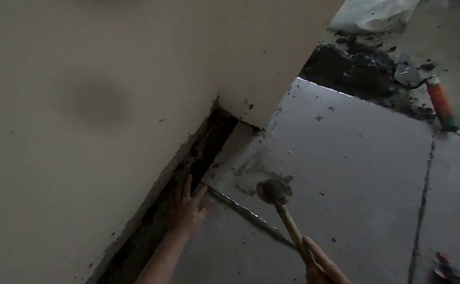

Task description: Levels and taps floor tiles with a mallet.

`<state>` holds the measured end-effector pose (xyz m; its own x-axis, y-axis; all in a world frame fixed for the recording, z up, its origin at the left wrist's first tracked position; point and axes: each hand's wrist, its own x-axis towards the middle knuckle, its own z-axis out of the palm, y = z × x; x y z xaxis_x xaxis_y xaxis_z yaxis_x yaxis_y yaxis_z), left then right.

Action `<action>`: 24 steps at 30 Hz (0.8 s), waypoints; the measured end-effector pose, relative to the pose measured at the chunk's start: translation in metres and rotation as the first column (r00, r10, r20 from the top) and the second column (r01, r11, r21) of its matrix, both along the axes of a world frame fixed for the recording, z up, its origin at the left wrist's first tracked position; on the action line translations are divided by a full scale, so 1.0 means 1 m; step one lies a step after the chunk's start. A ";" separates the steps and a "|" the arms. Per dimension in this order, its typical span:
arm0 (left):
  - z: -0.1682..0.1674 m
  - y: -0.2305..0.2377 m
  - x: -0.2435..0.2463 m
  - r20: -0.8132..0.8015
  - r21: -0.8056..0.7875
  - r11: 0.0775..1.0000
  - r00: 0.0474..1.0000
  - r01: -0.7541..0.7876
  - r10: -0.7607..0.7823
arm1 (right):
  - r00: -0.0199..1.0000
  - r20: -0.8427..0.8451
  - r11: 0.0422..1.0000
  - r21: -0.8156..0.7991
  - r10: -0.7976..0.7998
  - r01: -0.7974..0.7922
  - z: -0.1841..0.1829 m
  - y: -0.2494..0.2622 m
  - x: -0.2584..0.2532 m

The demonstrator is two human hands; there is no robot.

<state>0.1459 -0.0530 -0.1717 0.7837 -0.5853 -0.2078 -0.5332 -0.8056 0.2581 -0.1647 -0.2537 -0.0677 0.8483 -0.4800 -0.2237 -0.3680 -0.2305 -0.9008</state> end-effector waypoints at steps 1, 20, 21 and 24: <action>0.003 -0.003 0.004 -0.010 -0.104 0.989 0.994 -0.107 0.106 | 1.000 0.009 1.000 -0.007 0.015 -0.015 0.004 0.002 0.009; 0.009 -0.049 0.047 -0.213 -0.017 0.833 0.816 -0.553 0.537 | 0.971 -0.235 0.974 -0.209 0.039 -0.090 -0.053 0.000 0.095; 0.009 -0.050 0.049 -0.207 -0.041 0.838 0.825 -0.544 0.525 | 0.982 -0.185 0.974 -0.216 0.022 -0.062 -0.050 -0.001 0.101; 0.002 -0.044 0.043 -0.178 -0.054 0.846 0.839 -0.530 0.514 | 0.999 -0.053 0.964 -0.266 0.010 -0.023 -0.056 0.001 0.105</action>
<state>0.1892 -0.0974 -0.1698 0.9423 -0.1211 -0.3121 0.0117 -0.9199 0.3920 -0.0600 -0.2527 -0.1235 0.8474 -0.5141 -0.1324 -0.4057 -0.4664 -0.7860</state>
